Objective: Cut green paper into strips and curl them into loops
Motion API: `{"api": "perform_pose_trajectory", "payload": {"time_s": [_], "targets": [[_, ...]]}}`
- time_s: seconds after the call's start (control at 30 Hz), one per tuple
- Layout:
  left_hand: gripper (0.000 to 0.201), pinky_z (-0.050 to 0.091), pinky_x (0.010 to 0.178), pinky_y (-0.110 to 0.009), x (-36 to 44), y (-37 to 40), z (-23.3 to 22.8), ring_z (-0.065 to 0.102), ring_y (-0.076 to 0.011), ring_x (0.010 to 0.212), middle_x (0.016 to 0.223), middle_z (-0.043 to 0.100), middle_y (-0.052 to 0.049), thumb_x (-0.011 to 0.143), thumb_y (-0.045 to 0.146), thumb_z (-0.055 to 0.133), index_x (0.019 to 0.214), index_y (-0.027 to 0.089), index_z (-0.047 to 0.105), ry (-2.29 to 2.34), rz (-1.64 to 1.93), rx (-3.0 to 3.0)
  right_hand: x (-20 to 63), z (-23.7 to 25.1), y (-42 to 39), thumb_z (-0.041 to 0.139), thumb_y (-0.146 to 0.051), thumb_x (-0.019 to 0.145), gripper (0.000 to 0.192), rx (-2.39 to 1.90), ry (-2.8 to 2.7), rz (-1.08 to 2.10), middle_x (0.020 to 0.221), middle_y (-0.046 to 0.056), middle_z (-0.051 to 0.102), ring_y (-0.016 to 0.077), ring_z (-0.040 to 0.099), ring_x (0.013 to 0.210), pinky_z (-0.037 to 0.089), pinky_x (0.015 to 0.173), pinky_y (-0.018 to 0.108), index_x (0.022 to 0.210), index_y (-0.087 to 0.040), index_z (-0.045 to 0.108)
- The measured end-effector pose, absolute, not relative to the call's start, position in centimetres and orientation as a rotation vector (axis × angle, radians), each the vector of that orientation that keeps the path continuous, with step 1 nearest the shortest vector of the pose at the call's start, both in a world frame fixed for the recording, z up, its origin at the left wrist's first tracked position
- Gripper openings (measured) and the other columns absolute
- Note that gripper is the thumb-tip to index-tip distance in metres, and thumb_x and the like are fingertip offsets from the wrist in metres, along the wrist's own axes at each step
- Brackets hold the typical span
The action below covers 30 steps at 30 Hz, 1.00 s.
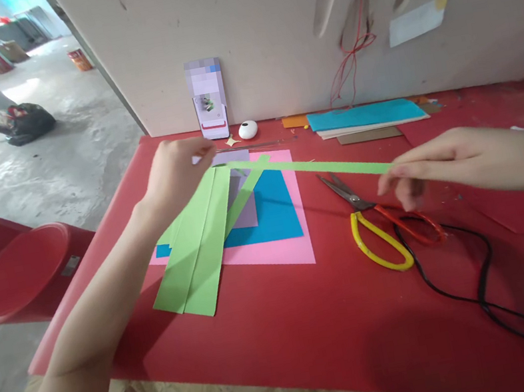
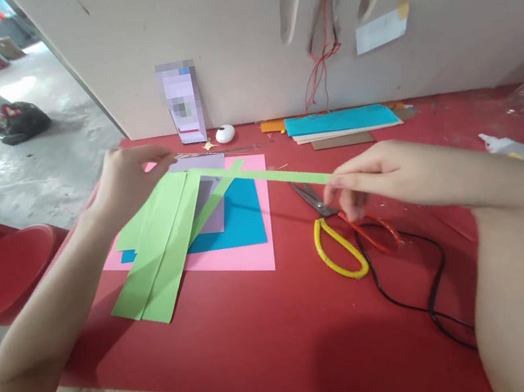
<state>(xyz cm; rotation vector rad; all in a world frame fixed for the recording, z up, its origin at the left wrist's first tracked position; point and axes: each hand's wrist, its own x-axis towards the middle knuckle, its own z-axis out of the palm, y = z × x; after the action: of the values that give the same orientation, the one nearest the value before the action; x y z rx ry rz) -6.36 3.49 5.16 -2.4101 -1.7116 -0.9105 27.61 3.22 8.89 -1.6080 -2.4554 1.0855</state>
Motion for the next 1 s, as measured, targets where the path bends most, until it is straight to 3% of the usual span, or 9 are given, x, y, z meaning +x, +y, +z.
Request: {"api": "perform_pose_trajectory", "payload": {"time_s": [0.1,0.2,0.3,0.4,0.5,0.67,0.77,1.0], "targets": [[0.023,0.047,0.090,-0.036,-3.1,1.4,5.1,0.064,-0.0147,0.081,0.094,0.070,-0.002,0.089,0.031,0.048,0.100,0.018,0.064,-1.358,-0.944,-2.569,25.1,8.5,2.5,0.043,-0.059,0.081,0.046,-1.499,-2.476,1.355,0.070,0.006,0.067,0.0176,0.061,0.064,0.045,0.059,0.031,0.070,-0.020,0.063],[0.025,0.052,0.073,-0.026,-0.6,-0.6,4.7,0.064,-0.0145,0.085,0.101,0.067,-0.006,0.088,0.028,0.052,0.109,0.016,0.059,-1.049,-0.859,-2.831,23.6,8.0,2.1,0.045,-0.055,0.083,0.042,-1.358,-2.489,1.463,0.067,0.003,0.067,0.0161,0.061,0.063,0.043,0.060,0.029,0.068,-0.020,0.063],[0.019,0.049,0.060,-0.021,0.0,-1.7,4.5,0.064,-0.0114,0.071,0.088,0.069,-0.005,0.090,0.023,0.048,0.101,0.015,0.062,-0.999,-0.830,-2.959,23.5,7.8,2.0,0.052,-0.054,0.080,0.037,-1.350,-2.495,1.423,0.066,0.002,0.067,0.0157,0.060,0.061,0.042,0.056,0.028,0.070,-0.021,0.065],[0.020,0.044,0.051,-0.020,-0.1,-1.8,4.7,0.059,-0.0090,0.056,0.070,0.067,-0.002,0.090,0.024,0.048,0.092,0.015,0.066,-1.079,-0.904,-2.972,24.1,8.2,2.0,0.064,-0.052,0.069,0.029,-1.439,-2.383,1.150,0.061,0.000,0.065,0.0151,0.056,0.053,0.038,0.046,0.028,0.075,-0.025,0.068],[0.018,0.042,0.047,-0.020,0.0,-1.8,5.1,0.057,-0.0079,0.051,0.067,0.068,-0.001,0.088,0.026,0.052,0.090,0.017,0.068,-1.235,-0.990,-3.016,24.1,8.6,1.7,0.074,-0.045,0.058,0.023,-1.370,-2.128,0.976,0.056,0.000,0.063,0.0164,0.055,0.050,0.039,0.044,0.030,0.071,-0.027,0.068],[0.017,0.054,0.056,-0.018,0.4,-1.9,6.1,0.066,-0.0107,0.063,0.075,0.071,-0.003,0.084,0.023,0.056,0.092,0.014,0.067,-1.771,-1.378,-3.205,22.5,8.2,1.2,0.078,-0.033,0.061,0.012,-1.035,-1.703,1.021,0.056,-0.002,0.058,0.0150,0.053,0.050,0.046,0.052,0.034,0.067,-0.031,0.068],[0.019,0.056,0.054,-0.018,0.5,-1.9,6.4,0.066,-0.0098,0.059,0.079,0.071,-0.004,0.086,0.024,0.052,0.091,0.012,0.065,-1.896,-1.610,-3.318,22.0,7.7,1.2,0.078,-0.031,0.062,0.011,-0.952,-1.624,1.024,0.059,-0.002,0.058,0.0149,0.052,0.050,0.046,0.056,0.036,0.065,-0.032,0.068],[0.020,0.053,0.051,-0.015,0.4,-1.9,6.3,0.063,-0.0062,0.050,0.080,0.069,-0.002,0.090,0.026,0.046,0.086,0.013,0.060,-1.968,-1.621,-3.429,21.9,7.3,1.6,0.074,-0.027,0.068,0.008,-0.913,-1.564,1.110,0.067,-0.002,0.059,0.0130,0.053,0.054,0.045,0.057,0.034,0.070,-0.031,0.069]]}}
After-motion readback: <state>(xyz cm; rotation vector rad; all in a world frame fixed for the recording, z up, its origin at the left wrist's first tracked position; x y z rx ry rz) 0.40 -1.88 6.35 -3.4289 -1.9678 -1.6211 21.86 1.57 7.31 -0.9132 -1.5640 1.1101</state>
